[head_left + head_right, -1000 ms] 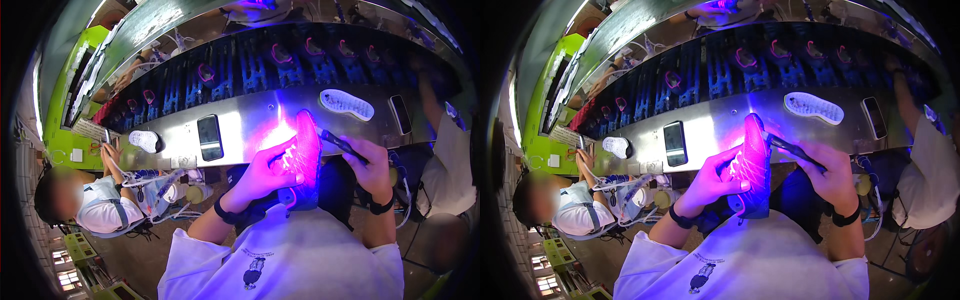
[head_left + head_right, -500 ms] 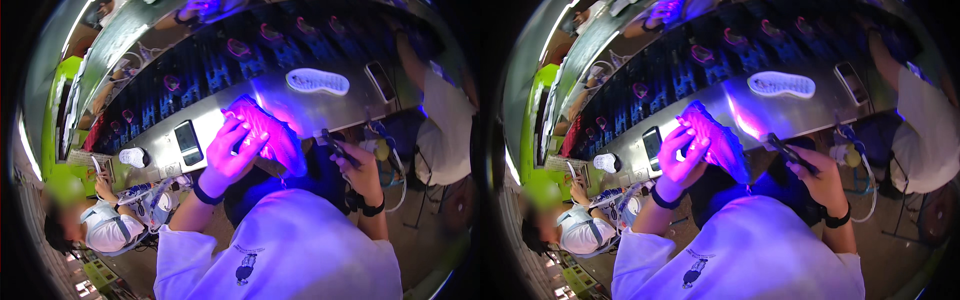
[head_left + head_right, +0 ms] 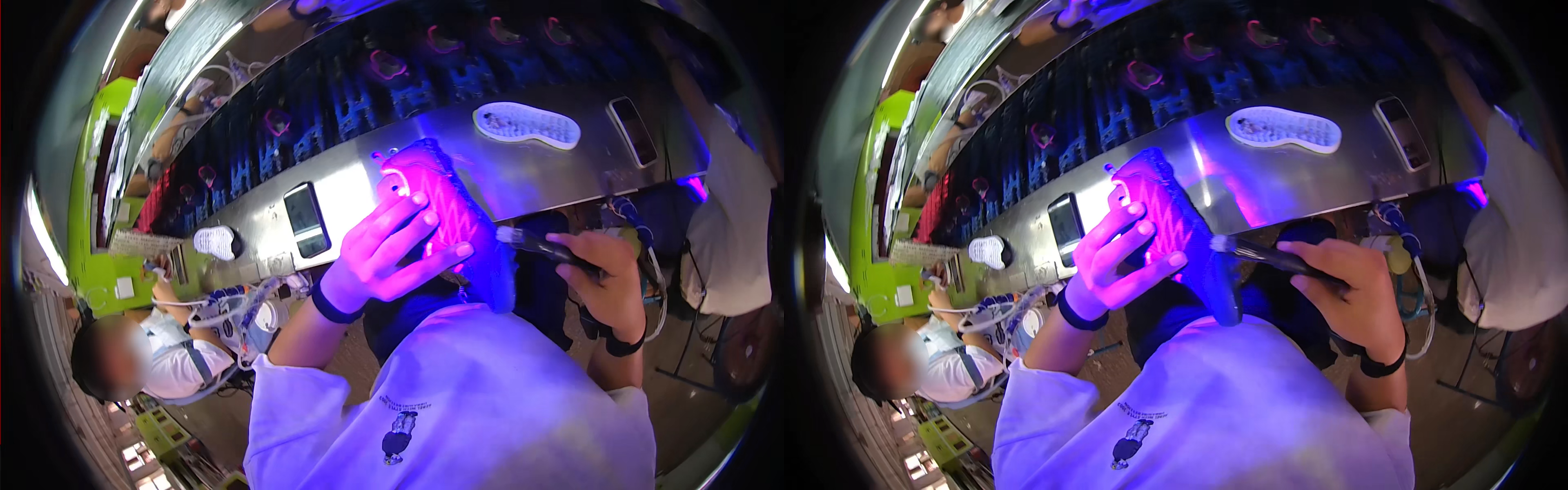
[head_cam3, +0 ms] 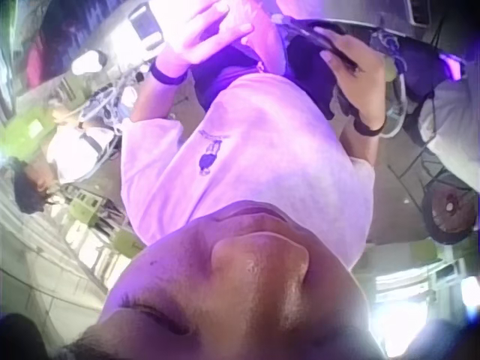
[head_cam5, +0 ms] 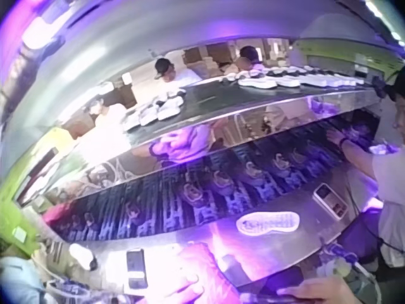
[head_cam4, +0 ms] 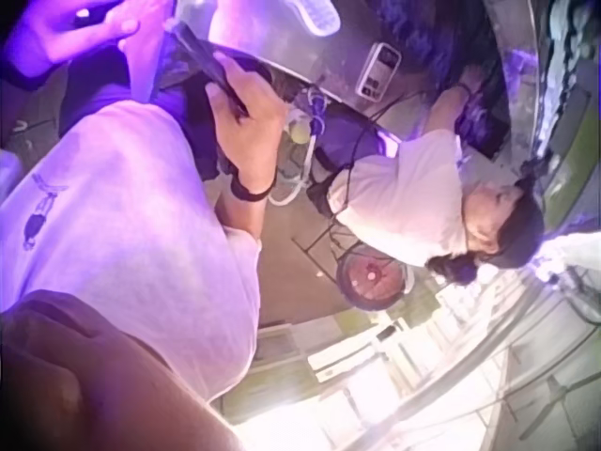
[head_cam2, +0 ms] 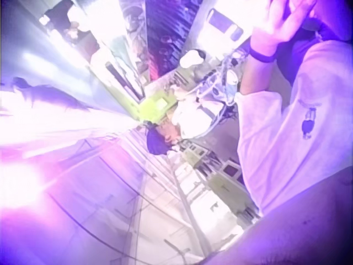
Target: Using a handheld UV lamp to cure glue on shoe uppers and soles in a factory setting.
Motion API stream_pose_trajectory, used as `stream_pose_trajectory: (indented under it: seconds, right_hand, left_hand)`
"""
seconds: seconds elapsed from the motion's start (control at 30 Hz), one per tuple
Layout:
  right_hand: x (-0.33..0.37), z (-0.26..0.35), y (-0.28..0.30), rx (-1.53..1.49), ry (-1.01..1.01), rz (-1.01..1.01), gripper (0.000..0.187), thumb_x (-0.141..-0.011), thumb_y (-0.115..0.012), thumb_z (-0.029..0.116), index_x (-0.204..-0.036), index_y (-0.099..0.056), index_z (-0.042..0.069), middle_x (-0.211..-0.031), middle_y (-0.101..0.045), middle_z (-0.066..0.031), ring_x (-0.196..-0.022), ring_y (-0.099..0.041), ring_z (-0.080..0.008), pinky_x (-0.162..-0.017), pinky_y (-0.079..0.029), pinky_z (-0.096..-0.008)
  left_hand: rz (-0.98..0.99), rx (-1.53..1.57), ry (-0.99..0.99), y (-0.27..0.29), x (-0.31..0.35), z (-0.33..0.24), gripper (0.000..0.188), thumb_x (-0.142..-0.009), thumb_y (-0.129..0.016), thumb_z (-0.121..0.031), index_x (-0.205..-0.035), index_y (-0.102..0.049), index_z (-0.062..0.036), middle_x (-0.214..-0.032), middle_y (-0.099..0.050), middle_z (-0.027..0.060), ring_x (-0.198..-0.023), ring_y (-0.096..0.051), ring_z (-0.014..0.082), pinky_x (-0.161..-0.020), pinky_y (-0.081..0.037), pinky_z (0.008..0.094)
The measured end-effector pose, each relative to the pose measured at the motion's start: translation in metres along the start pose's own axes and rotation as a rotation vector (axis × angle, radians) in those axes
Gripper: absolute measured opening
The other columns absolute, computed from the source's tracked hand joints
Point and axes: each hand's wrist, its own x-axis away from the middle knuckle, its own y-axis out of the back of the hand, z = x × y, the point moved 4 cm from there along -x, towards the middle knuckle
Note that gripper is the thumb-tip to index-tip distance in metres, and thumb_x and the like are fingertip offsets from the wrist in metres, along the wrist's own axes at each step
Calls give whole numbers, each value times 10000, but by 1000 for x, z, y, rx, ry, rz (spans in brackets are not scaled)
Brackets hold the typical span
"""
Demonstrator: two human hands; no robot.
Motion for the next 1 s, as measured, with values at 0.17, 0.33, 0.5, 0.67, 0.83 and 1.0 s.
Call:
stream_pose_trajectory:
  seconds: [0.17, 0.33, 0.5, 0.67, 0.83, 1.0]
  right_hand:
    - [4, -49, -15, -140, -183, -54, 412, -815, -736, -34, -1224, -715, 11, -868, -679, -43, -696, -548, -114, -663, -447, -255]
    - [9, -107, -28, -187, -534, -166, 436, -956, -671, 45, -1383, -594, -8, -1012, -726, -28, -714, -548, -45, -604, -451, -207]
    - [1, -127, -38, -178, -592, -166, 494, -974, -653, 88, -1450, -540, 14, -1047, -714, -48, -721, -588, -66, -564, -460, -211]
    - [-12, -124, -47, -178, -582, -92, 508, -976, -645, 72, -1465, -523, 8, -955, -712, -71, -669, -555, -63, -569, -443, -209]
    - [-9, -131, -38, -155, -569, -203, 407, -976, -626, 49, -1379, -585, 0, -944, -708, -58, -639, -532, -54, -565, -434, -209]
    - [-4, -131, -27, -203, -599, -325, 304, -976, -634, 57, -1270, -629, -21, -898, -684, -31, -625, -521, -53, -551, -421, -210]
  left_hand:
    - [24, 1, 105, -12, 11, 27, 589, -655, -857, -143, -1225, -746, -243, -1172, -626, 102, -1097, -668, 324, -912, -615, 433]
    - [214, 362, 851, -52, 36, 127, 760, -730, -865, -384, -1396, -622, -109, -1135, -675, 195, -976, -695, 355, -841, -570, 427]
    - [395, 144, 1305, -73, 63, 275, 629, -797, -773, -430, -1277, -678, -35, -1066, -737, 227, -951, -734, 354, -880, -575, 423]
    - [521, -236, 1282, -122, 123, 370, 357, -851, -686, -362, -1012, -774, -56, -1022, -756, 188, -977, -738, 324, -862, -590, 433]
    - [705, -337, 1351, -159, 108, 379, 349, -882, -656, -378, -1045, -783, -98, -1089, -761, 136, -1050, -732, 294, -862, -586, 438]
    - [575, -351, 962, -192, 28, 326, 752, -807, -732, -595, -1269, -640, -9, -1291, -637, 224, -1213, -621, 383, -940, -553, 493]
